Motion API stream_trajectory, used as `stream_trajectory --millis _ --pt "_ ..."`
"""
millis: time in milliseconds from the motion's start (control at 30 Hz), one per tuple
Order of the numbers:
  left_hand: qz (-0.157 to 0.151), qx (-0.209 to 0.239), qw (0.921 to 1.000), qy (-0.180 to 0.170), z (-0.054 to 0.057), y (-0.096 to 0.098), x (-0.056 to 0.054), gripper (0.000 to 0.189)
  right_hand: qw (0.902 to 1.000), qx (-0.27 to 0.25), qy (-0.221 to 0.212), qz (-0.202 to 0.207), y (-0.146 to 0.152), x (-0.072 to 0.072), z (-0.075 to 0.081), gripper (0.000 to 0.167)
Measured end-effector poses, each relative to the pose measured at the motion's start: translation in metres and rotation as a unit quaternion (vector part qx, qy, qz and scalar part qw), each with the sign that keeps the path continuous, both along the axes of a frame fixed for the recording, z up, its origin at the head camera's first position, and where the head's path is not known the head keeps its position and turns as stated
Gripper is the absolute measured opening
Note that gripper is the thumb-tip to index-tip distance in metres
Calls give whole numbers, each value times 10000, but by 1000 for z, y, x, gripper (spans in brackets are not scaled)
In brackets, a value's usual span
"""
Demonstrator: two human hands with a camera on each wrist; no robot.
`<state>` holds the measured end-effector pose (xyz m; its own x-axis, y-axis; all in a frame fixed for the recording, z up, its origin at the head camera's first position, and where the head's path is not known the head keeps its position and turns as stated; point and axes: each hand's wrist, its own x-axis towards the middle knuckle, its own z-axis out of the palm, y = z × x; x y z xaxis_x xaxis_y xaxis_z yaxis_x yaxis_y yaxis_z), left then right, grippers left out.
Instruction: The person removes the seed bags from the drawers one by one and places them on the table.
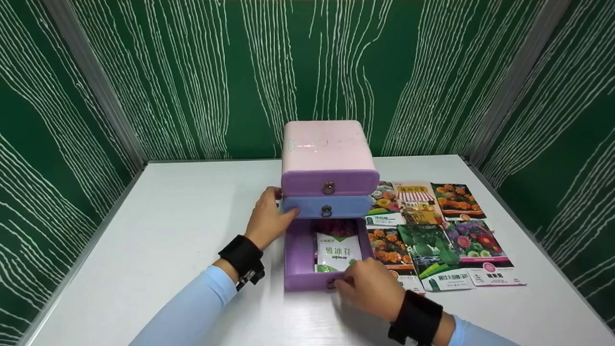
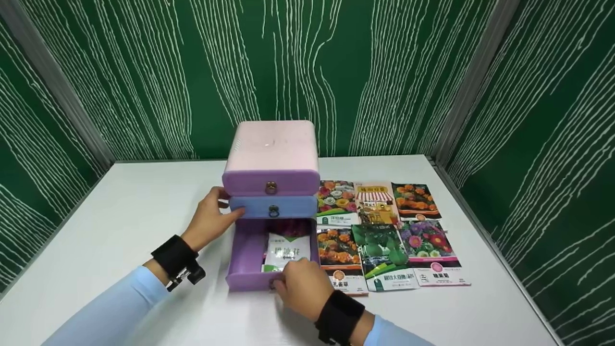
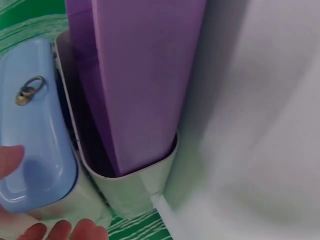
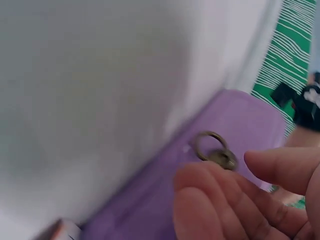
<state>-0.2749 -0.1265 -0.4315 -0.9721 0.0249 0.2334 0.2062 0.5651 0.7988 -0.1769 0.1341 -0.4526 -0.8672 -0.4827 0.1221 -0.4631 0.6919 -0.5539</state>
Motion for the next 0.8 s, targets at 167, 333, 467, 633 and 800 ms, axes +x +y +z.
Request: stream_trajectory --millis 167,333,467,633,800 --pt "86 -350 9993 -118 10 -3 8 47 9988 -344 -325 -78 8 -12 22 37" --pt "175 -698 9969 -319 20 -4 13 36 9953 -605 -720 -248 18 -28 41 49" --pt "193 -1069 9925 -562 25 -3 18 27 9933 -860 -750 -191 26 -44 48 41" --pt "-125 -1271 9873 -946 23 5 21 43 9897 -1077 -894 -293 29 -60 51 22" --pt "-484 -890 9866 -1281 20 16 20 55 9851 -1176 -1136 -531 23 -72 50 25"
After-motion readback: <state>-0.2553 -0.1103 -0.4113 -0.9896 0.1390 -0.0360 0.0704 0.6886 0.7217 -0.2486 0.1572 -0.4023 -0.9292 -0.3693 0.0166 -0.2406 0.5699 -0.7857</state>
